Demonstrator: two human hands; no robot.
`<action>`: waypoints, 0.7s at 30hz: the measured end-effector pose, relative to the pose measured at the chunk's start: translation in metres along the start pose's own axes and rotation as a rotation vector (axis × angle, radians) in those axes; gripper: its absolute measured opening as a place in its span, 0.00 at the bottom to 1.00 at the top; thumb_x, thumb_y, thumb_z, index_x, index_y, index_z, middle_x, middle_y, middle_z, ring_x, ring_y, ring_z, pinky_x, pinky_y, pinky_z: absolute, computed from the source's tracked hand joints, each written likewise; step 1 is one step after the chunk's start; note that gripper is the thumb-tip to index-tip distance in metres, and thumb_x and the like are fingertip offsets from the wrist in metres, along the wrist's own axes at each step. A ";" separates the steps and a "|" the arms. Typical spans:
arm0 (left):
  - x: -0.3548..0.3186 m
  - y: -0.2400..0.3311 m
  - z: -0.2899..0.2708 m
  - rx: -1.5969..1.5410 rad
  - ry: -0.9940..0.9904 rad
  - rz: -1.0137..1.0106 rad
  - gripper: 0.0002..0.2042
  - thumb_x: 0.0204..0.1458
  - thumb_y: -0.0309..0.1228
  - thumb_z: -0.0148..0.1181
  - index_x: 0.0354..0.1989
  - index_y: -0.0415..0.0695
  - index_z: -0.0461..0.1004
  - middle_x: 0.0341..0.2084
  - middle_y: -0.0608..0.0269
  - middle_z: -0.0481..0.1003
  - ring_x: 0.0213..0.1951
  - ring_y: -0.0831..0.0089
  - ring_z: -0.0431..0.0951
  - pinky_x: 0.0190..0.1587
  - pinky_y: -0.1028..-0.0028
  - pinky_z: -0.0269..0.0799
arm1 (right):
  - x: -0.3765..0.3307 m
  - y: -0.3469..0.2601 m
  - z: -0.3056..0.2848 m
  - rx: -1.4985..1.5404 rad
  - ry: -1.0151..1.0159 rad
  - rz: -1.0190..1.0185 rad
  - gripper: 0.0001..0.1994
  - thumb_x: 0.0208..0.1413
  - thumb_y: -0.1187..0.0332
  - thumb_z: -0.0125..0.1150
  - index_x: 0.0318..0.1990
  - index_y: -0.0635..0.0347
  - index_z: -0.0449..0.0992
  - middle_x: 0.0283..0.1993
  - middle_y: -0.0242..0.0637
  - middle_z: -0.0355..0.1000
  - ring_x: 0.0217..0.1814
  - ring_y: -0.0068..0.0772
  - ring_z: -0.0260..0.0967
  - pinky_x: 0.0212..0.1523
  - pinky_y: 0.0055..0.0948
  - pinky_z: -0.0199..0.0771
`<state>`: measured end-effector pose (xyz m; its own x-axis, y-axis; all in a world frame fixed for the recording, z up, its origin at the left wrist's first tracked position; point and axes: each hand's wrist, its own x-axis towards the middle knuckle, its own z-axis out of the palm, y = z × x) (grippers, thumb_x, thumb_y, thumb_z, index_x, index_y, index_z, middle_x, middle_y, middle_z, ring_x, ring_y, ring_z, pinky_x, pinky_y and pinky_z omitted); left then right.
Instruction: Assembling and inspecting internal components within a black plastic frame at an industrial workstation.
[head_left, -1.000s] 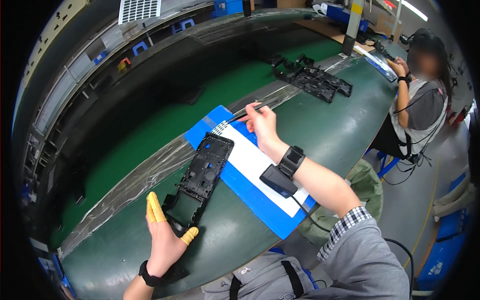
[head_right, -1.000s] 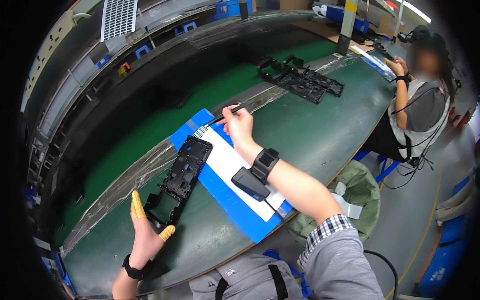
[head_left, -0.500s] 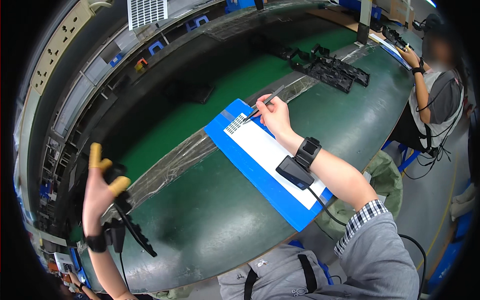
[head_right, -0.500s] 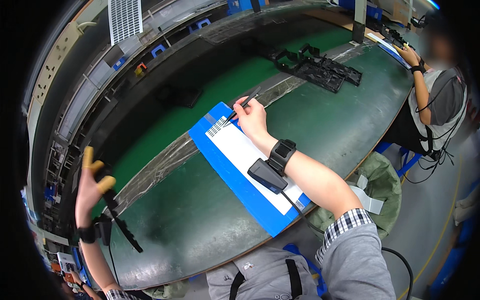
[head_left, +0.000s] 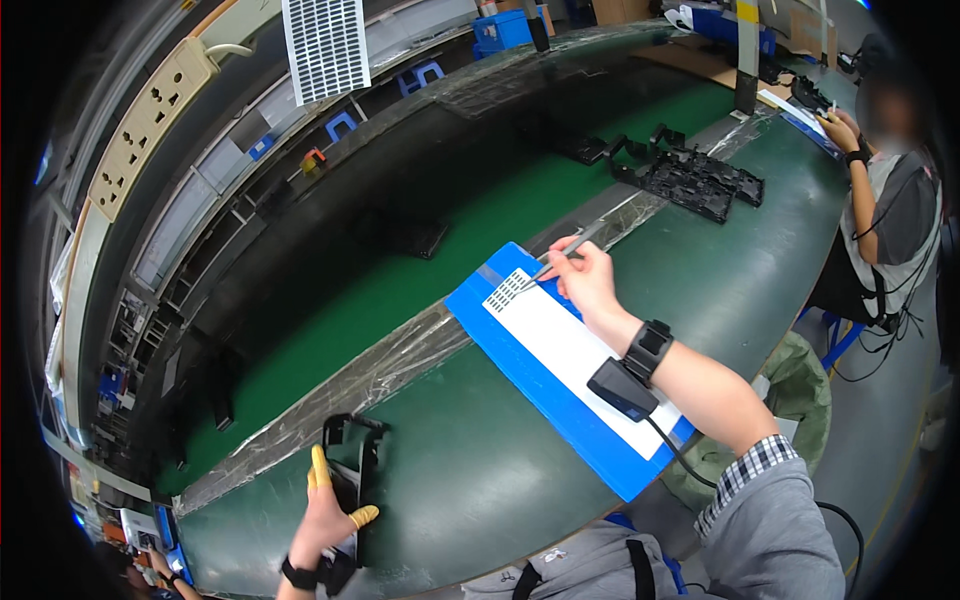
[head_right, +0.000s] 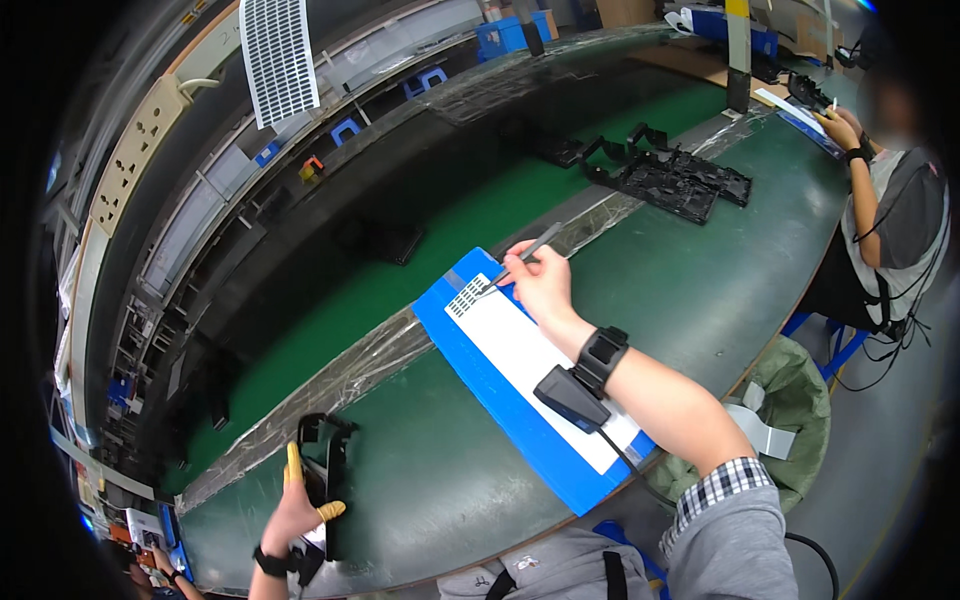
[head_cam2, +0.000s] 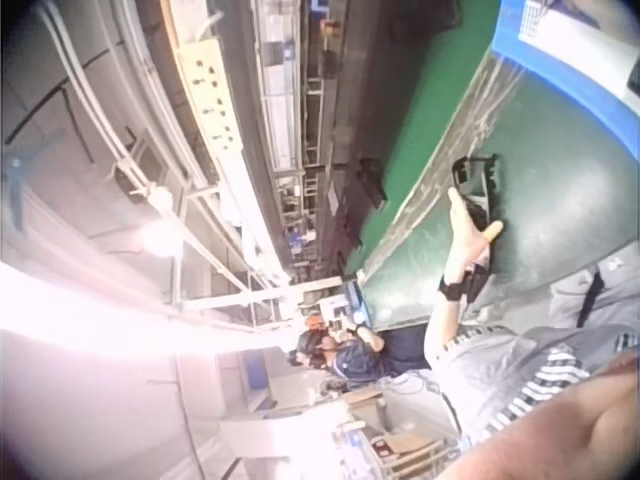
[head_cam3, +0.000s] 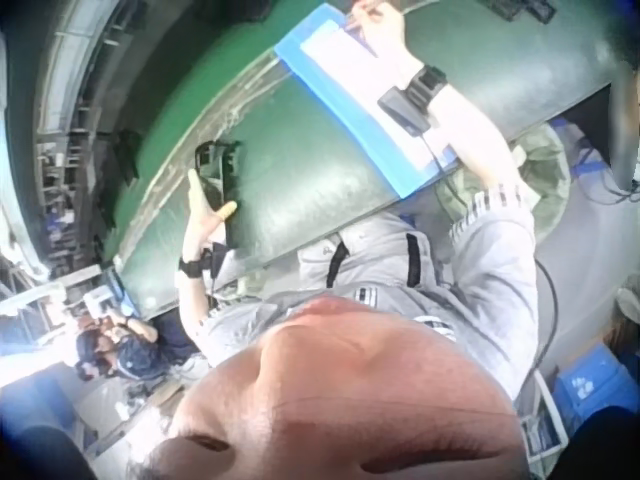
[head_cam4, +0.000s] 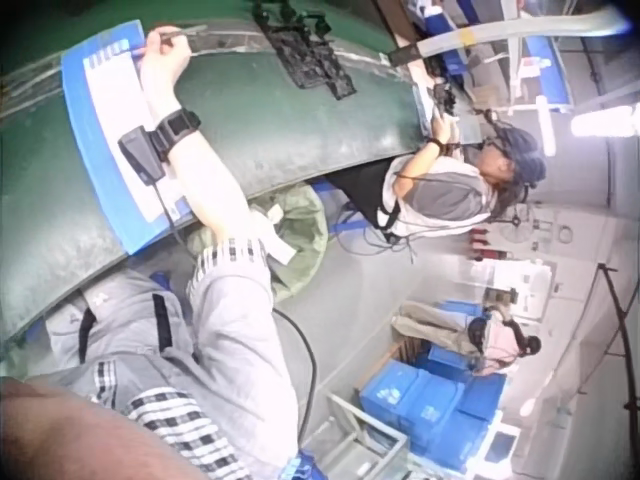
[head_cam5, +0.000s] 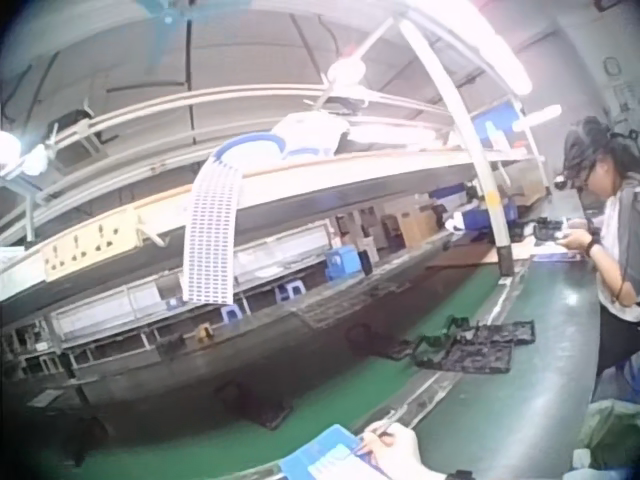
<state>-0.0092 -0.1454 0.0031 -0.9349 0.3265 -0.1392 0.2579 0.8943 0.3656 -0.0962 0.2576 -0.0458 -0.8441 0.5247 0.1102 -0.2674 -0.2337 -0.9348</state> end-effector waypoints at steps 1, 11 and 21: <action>-0.006 0.000 0.000 -0.077 0.039 -0.029 0.54 0.22 0.35 0.67 0.53 0.35 0.30 0.51 0.42 0.44 0.53 0.54 0.46 0.53 0.68 0.44 | 0.000 -0.001 0.001 0.018 0.011 0.014 0.02 0.45 0.74 0.49 0.28 0.60 0.66 0.16 0.36 0.67 0.11 0.15 0.56 0.11 0.14 0.53; 0.219 -0.059 -0.070 0.085 0.593 -0.299 0.50 0.30 0.47 0.60 0.52 0.33 0.30 0.45 0.34 0.53 0.48 0.48 0.56 0.48 0.68 0.54 | 0.002 -0.005 -0.007 0.017 0.009 0.035 0.03 0.46 0.73 0.49 0.29 0.61 0.64 0.16 0.37 0.67 0.10 0.14 0.55 0.10 0.13 0.50; 0.360 -0.015 -0.035 0.768 0.440 0.389 0.25 0.33 0.19 0.45 0.47 0.35 0.55 0.49 0.49 0.53 0.52 0.62 0.51 0.53 0.62 0.45 | -0.001 -0.004 0.003 0.000 -0.014 0.048 0.03 0.46 0.75 0.48 0.30 0.62 0.64 0.17 0.38 0.67 0.09 0.13 0.52 0.09 0.13 0.48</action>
<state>-0.3580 -0.0522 -0.0202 -0.7178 0.6379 0.2789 0.5118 0.7551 -0.4097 -0.0959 0.2552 -0.0412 -0.8627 0.5009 0.0698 -0.2263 -0.2589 -0.9390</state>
